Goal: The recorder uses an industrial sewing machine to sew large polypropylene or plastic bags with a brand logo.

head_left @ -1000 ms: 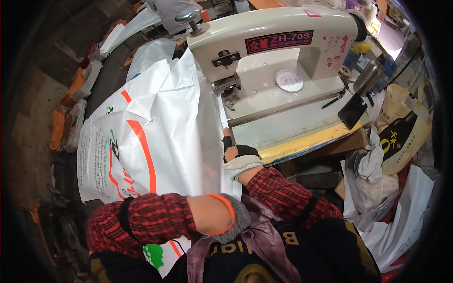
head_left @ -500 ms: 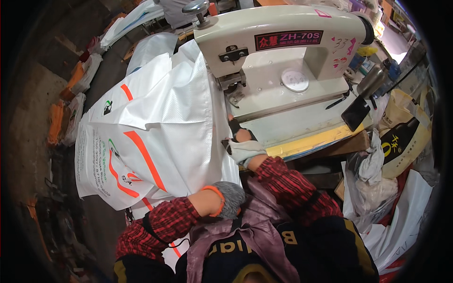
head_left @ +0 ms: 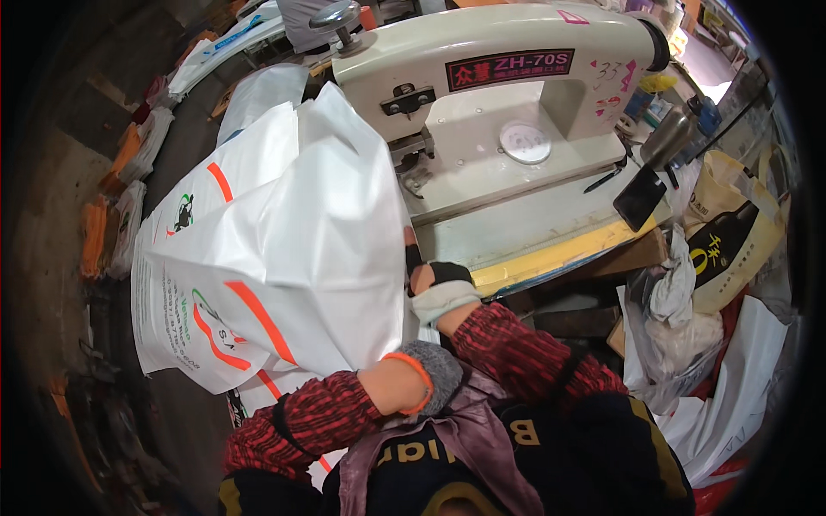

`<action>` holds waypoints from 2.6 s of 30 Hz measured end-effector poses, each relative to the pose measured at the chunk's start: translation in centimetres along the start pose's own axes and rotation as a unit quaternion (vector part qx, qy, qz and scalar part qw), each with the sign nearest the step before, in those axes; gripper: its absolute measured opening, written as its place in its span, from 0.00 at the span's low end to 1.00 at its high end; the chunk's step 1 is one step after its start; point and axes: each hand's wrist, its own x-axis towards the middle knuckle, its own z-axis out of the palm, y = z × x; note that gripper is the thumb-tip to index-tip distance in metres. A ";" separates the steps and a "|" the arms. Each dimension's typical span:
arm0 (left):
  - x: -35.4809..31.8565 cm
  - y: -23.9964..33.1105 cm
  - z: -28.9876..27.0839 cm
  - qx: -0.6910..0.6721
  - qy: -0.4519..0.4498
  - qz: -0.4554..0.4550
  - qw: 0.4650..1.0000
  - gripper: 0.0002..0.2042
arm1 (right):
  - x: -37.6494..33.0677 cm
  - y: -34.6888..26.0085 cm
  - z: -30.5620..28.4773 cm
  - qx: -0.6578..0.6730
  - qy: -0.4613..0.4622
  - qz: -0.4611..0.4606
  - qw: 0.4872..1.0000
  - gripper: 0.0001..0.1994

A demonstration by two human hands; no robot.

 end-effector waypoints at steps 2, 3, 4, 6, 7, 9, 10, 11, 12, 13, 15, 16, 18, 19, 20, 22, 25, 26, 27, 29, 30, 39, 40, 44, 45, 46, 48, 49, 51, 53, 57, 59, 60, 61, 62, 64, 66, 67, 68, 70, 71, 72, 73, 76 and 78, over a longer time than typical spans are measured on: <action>0.8 -0.2 0.0 -0.008 0.043 -0.010 0.999 0.10 | 1.4 1.6 1.4 0.024 0.082 0.000 0.996 0.14; 1.3 -0.3 0.1 -0.003 0.040 -0.006 0.999 0.10 | 2.1 2.5 2.5 0.018 0.103 0.015 0.994 0.14; 1.7 -0.5 0.3 0.002 0.050 -0.001 0.999 0.09 | 2.4 1.8 1.1 -0.006 0.014 0.032 0.999 0.15; 1.9 -0.4 -1.2 0.010 0.045 0.010 0.999 0.09 | 2.9 2.1 -0.5 0.031 0.010 0.046 0.998 0.16; 2.1 -0.7 -1.2 0.010 0.045 0.009 0.999 0.09 | 2.9 2.0 -0.9 0.027 -0.017 0.045 0.999 0.16; 2.4 -1.2 -1.0 0.019 0.001 0.006 1.000 0.10 | 2.7 2.0 -0.2 0.032 -0.022 0.036 0.999 0.17; 1.1 -0.6 -2.3 0.016 0.005 0.000 1.000 0.10 | 2.4 1.8 0.2 0.035 -0.027 0.023 0.999 0.18; -0.8 0.4 -4.6 0.065 -0.056 -0.008 0.996 0.11 | 2.0 1.9 0.8 0.040 -0.032 0.016 0.999 0.19; -2.2 0.9 -5.8 0.113 -0.115 -0.017 0.987 0.12 | 1.4 1.9 1.5 0.021 -0.064 -0.015 0.998 0.17; -2.4 0.3 -6.1 0.147 -0.141 -0.001 0.979 0.12 | 0.5 2.7 2.5 0.006 -0.094 -0.024 0.995 0.17; -6.1 2.9 -9.8 0.136 -0.143 -0.033 0.980 0.09 | 0.8 2.3 6.6 0.244 0.068 0.106 0.962 0.21; -6.8 2.7 -8.8 0.131 -0.142 -0.039 0.980 0.09 | 0.4 1.9 6.5 0.244 0.065 0.099 0.963 0.21; -7.5 2.8 -6.3 0.148 -0.088 -0.033 0.985 0.08 | -1.1 2.4 5.3 0.086 0.013 -0.099 0.991 0.24; -7.2 2.7 -5.7 0.149 -0.089 -0.027 0.984 0.08 | -1.4 2.8 5.1 0.005 -0.011 -0.189 0.982 0.26; -6.9 2.5 -5.3 0.145 -0.073 -0.007 0.987 0.08 | -0.8 2.8 5.7 0.136 0.107 -0.166 0.971 0.25; -6.5 2.5 -5.0 0.145 -0.057 0.011 0.988 0.08 | -1.2 2.7 6.1 0.141 0.120 -0.153 0.971 0.27; -7.6 3.1 -4.4 0.142 -0.038 -0.039 0.988 0.09 | -2.1 0.8 4.0 0.281 0.146 -0.158 0.935 0.27; -8.1 3.3 -5.5 0.118 -0.062 -0.046 0.990 0.09 | -2.1 0.5 3.0 0.411 0.165 -0.138 0.886 0.26; -8.5 3.5 -6.0 0.093 -0.085 -0.055 0.991 0.10 | -1.8 0.7 2.8 0.336 0.219 -0.114 0.909 0.26; -8.6 2.9 -3.4 0.080 -0.021 -0.050 0.995 0.09 | -1.5 2.1 2.9 0.248 0.224 -0.172 0.927 0.25; -8.6 2.7 -1.5 0.066 0.072 -0.034 0.995 0.09 | -1.3 2.1 3.0 0.343 0.199 -0.145 0.907 0.24; -7.3 3.9 4.9 -0.063 0.355 0.047 0.932 0.08 | 0.4 2.0 2.8 0.524 -0.013 0.073 0.849 0.23; -7.3 4.3 4.9 -0.071 0.355 0.043 0.931 0.08 | -0.2 1.4 1.9 0.425 -0.039 0.059 0.902 0.23; -7.7 5.8 2.9 0.046 0.258 0.029 0.965 0.09 | -0.2 2.5 2.8 0.220 -0.071 -0.069 0.970 0.26; -7.9 6.0 2.6 0.048 0.245 0.051 0.967 0.09 | -0.1 2.6 3.0 0.274 -0.096 -0.087 0.953 0.27; -8.0 6.1 3.1 0.077 0.229 0.048 0.969 0.09 | 1.0 3.7 5.2 0.264 -0.096 -0.013 0.960 0.24; -9.9 5.8 1.5 0.114 0.243 0.025 0.963 0.08 | -0.4 2.7 2.5 0.226 -0.081 0.064 0.969 0.22; -11.1 5.9 0.4 0.157 0.255 0.000 0.954 0.08 | -1.5 2.2 0.9 0.187 -0.060 0.137 0.971 0.22; -13.3 6.5 -0.7 0.095 0.298 -0.089 0.946 0.08 | -2.3 2.2 0.7 0.207 -0.049 0.094 0.973 0.29; -13.0 5.9 -0.3 0.095 0.306 -0.067 0.945 0.09 | -1.5 3.4 2.7 0.262 0.024 0.014 0.965 0.27; -7.6 3.8 -1.4 0.162 0.118 0.033 0.979 0.07 | 1.3 2.5 0.8 0.169 0.005 0.047 0.984 0.24; -5.1 1.8 -3.2 0.114 0.196 -0.005 0.974 0.06 | 3.2 2.8 0.5 0.231 0.006 0.141 0.963 0.24; -4.0 0.7 -3.8 0.120 0.196 -0.037 0.973 0.06 | 4.6 4.1 1.8 0.240 0.015 0.139 0.961 0.24; -2.7 -0.8 -4.3 0.123 0.195 -0.069 0.971 0.06 | 5.8 4.9 2.4 0.249 0.021 0.137 0.959 0.24; -1.7 -2.4 -4.8 0.131 0.197 -0.117 0.965 0.07 | 5.6 3.8 1.2 0.258 0.006 0.168 0.951 0.26; -0.1 -5.8 -6.0 0.148 0.202 -0.163 0.954 0.08 | 7.1 5.5 3.0 0.202 -0.008 0.089 0.975 0.20; 1.5 -9.4 -7.6 0.202 0.206 -0.144 0.947 0.08 | 10.4 9.9 6.0 0.338 -0.079 0.065 0.936 0.18; 1.7 -10.0 -8.6 0.191 0.270 -0.188 0.925 0.11 | 10.7 10.1 5.5 0.341 -0.076 0.065 0.935 0.18; 1.6 -11.6 -9.0 0.192 0.238 -0.186 0.934 0.10 | 10.3 9.3 4.3 0.177 -0.063 -0.004 0.982 0.17; 1.9 -15.1 -9.7 0.191 0.209 -0.186 0.941 0.10 | 8.7 7.8 1.9 -0.163 -0.025 -0.136 0.977 0.14; 1.8 -16.5 -10.2 0.191 0.192 -0.207 0.940 0.10 | 7.9 6.7 1.0 -0.168 -0.024 -0.138 0.976 0.14; 1.6 -17.6 -10.6 0.188 0.174 -0.227 0.939 0.10 | 7.1 5.5 0.4 0.233 -0.027 0.023 0.972 0.15; 0.4 -17.8 -12.0 0.214 0.133 -0.246 0.936 0.11 | 6.4 4.8 0.0 0.589 -0.023 0.184 0.786 0.17; -7.6 -19.1 -12.6 0.224 0.126 -0.385 0.886 0.09 | 5.5 3.3 -0.1 0.602 -0.034 0.136 0.786 0.14; -12.1 -18.9 -10.7 0.219 0.231 -0.420 0.850 0.07 | 5.1 2.5 0.0 0.602 -0.040 0.128 0.787 0.11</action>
